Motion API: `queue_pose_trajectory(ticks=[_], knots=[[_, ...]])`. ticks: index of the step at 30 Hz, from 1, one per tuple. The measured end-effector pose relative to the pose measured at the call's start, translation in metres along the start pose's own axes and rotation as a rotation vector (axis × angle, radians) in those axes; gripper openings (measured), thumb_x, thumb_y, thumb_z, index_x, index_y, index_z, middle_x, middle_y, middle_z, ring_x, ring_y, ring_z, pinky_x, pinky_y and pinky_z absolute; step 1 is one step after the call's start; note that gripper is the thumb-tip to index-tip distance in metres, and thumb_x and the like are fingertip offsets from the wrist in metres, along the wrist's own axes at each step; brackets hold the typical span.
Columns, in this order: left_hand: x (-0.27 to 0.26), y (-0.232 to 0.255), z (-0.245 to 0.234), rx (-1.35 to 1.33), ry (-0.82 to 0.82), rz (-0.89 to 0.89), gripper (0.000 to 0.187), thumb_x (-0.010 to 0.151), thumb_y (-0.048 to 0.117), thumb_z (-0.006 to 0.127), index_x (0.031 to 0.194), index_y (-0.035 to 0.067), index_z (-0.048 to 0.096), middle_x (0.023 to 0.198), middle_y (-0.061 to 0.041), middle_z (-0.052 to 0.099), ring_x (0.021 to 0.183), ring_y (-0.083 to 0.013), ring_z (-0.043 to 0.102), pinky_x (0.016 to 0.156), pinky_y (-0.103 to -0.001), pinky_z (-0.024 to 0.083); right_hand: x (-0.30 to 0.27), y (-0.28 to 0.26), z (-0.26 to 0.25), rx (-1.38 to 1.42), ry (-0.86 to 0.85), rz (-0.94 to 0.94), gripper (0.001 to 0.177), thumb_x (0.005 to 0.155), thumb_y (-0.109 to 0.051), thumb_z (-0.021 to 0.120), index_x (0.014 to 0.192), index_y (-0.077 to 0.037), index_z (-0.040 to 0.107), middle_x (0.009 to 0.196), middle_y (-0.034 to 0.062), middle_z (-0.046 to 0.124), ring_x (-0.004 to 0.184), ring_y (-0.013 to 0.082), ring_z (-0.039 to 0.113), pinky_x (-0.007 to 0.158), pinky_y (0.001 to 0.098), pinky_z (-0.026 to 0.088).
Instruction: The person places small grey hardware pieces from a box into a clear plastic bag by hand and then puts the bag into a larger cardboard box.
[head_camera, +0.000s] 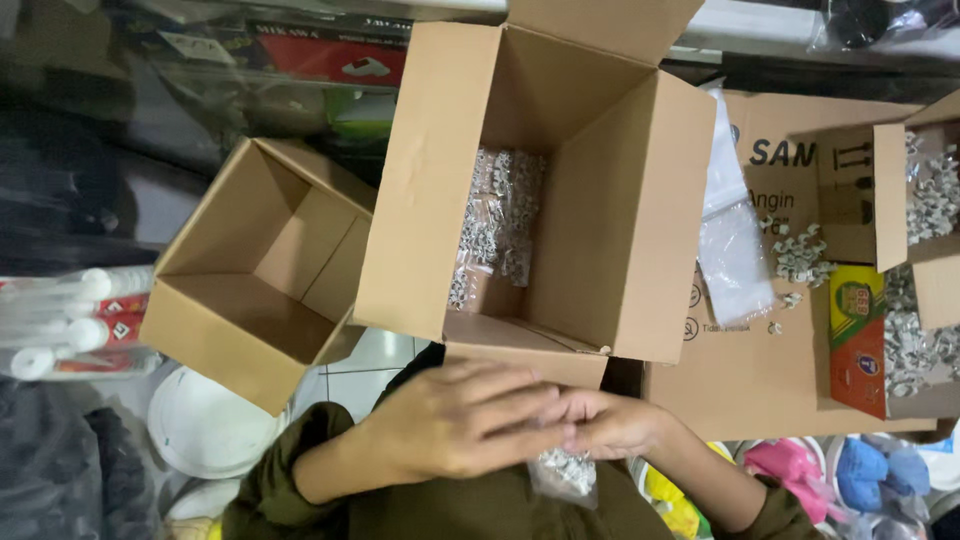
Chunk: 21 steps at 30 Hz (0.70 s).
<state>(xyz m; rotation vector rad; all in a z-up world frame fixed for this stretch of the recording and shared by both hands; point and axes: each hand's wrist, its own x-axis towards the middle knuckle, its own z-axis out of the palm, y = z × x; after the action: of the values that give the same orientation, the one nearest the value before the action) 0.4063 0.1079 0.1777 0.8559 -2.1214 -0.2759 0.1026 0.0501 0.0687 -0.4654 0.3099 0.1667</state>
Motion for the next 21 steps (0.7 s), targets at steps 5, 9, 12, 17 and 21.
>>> queue_pose_trajectory(ticks=[5,9,12,17,21], knots=[[-0.03,-0.018,0.005,-0.009,0.377,-0.285,0.023,0.087,0.005,0.071,0.109,0.008,0.075,0.112,-0.009,0.076,0.112,-0.0278,0.073,0.088,-0.038,0.065,0.009,-0.066,0.03,0.042,0.441,-0.28,0.032,0.103,-0.008,0.068,0.131,0.005,0.06,0.115,0.0155,0.069,0.102,0.023,0.068,0.087,0.0399,0.054],[-0.058,-0.036,0.053,-0.029,0.698,-0.456,0.01,0.092,-0.002,0.064,0.096,0.004,0.07,0.101,-0.009,0.077,0.106,-0.0246,0.075,0.089,-0.042,0.065,0.056,-0.13,0.028,-0.011,0.71,-0.493,0.03,0.097,-0.012,0.065,0.126,-0.005,0.059,0.116,0.0047,0.067,0.112,0.0161,0.063,0.101,0.038,0.051],[-0.066,-0.054,0.087,0.0,0.592,-0.434,0.011,0.088,0.004,0.068,0.096,0.005,0.074,0.101,-0.009,0.078,0.101,-0.0236,0.076,0.089,-0.043,0.065,0.104,-0.144,0.0,-0.035,0.738,-0.519,0.026,0.099,-0.008,0.066,0.123,-0.005,0.057,0.113,0.0047,0.065,0.113,0.0171,0.06,0.102,0.0368,0.047],[-0.078,-0.061,0.096,0.053,0.528,-0.274,0.008,0.094,0.012,0.077,0.099,0.008,0.074,0.1,-0.005,0.078,0.097,-0.0209,0.075,0.085,-0.035,0.065,0.167,-0.143,-0.074,-0.428,0.999,-0.055,0.035,0.092,-0.005,0.07,0.125,-0.001,0.059,0.112,0.0097,0.069,0.104,0.0184,0.067,0.09,0.0387,0.056],[-0.069,-0.062,0.09,0.049,0.532,-0.247,0.009,0.092,0.016,0.078,0.1,0.012,0.076,0.097,-0.003,0.079,0.094,-0.0182,0.075,0.082,-0.034,0.066,0.185,-0.164,-0.125,-0.767,0.894,0.319,0.06,0.084,-0.002,0.072,0.14,-0.006,0.052,0.12,0.0125,0.071,0.102,0.0251,0.072,0.089,0.0421,0.062]])
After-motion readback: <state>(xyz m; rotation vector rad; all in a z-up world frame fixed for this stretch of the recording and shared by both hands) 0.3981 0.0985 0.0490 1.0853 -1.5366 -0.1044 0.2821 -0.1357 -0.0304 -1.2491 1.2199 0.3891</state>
